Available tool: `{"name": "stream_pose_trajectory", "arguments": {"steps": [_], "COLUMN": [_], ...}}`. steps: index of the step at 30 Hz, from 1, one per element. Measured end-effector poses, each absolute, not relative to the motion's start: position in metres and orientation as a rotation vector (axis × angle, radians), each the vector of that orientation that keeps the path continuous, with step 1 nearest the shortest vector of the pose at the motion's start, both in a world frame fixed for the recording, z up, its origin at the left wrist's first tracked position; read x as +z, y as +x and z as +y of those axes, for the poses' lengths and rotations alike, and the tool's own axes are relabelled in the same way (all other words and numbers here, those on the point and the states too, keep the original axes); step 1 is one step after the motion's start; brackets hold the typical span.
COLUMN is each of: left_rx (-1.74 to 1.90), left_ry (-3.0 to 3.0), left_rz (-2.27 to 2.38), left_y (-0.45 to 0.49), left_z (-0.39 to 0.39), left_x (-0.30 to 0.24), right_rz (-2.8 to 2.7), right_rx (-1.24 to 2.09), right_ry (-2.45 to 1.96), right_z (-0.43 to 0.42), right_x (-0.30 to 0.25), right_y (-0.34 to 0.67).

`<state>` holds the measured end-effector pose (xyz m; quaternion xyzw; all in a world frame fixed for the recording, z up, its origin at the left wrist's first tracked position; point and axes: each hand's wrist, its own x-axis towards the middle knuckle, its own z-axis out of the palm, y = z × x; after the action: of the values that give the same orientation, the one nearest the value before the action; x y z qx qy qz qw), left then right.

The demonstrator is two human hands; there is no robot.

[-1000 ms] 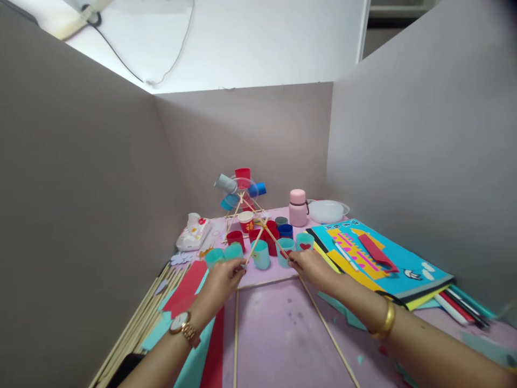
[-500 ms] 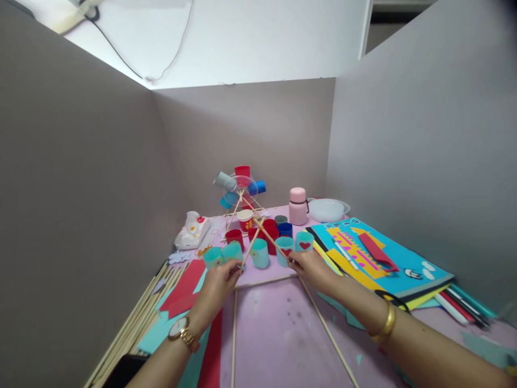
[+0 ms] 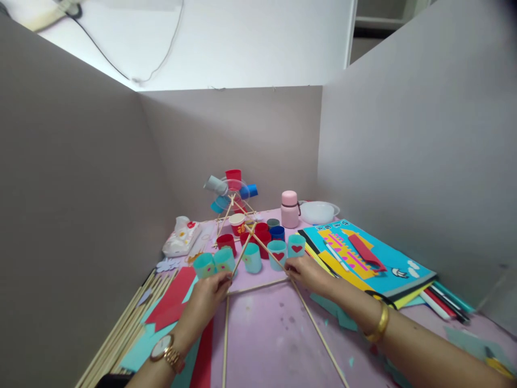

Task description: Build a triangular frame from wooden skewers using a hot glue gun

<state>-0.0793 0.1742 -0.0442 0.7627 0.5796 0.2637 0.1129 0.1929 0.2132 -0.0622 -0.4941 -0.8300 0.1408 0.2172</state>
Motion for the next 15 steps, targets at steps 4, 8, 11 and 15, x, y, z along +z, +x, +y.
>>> {"name": "stream_pose_trajectory", "arguments": {"steps": [4, 8, 11, 15], "left_rx": [0.75, 0.767, 0.78, 0.777], "left_ry": [2.239, 2.239, 2.233, 2.234], "left_rz": [1.723, 1.729, 1.728, 1.715], "left_y": [-0.0769, -0.0748, -0.0747, -0.0763], "left_z": [0.1699, 0.1709, 0.1718, 0.1724], "left_x": [-0.042, -0.0454, -0.0483, -0.05], "right_rz": [-2.296, -2.285, -2.275, -2.257], "right_rx": [0.399, 0.392, 0.391, 0.404], "right_ry": [-1.336, -1.315, -1.304, -1.29], "right_z": [0.2115, 0.2075, 0.206, 0.2073], "right_x": [-0.063, -0.0595, -0.0588, -0.0643], "right_y": [0.1929, 0.1914, 0.1905, 0.1911]}}
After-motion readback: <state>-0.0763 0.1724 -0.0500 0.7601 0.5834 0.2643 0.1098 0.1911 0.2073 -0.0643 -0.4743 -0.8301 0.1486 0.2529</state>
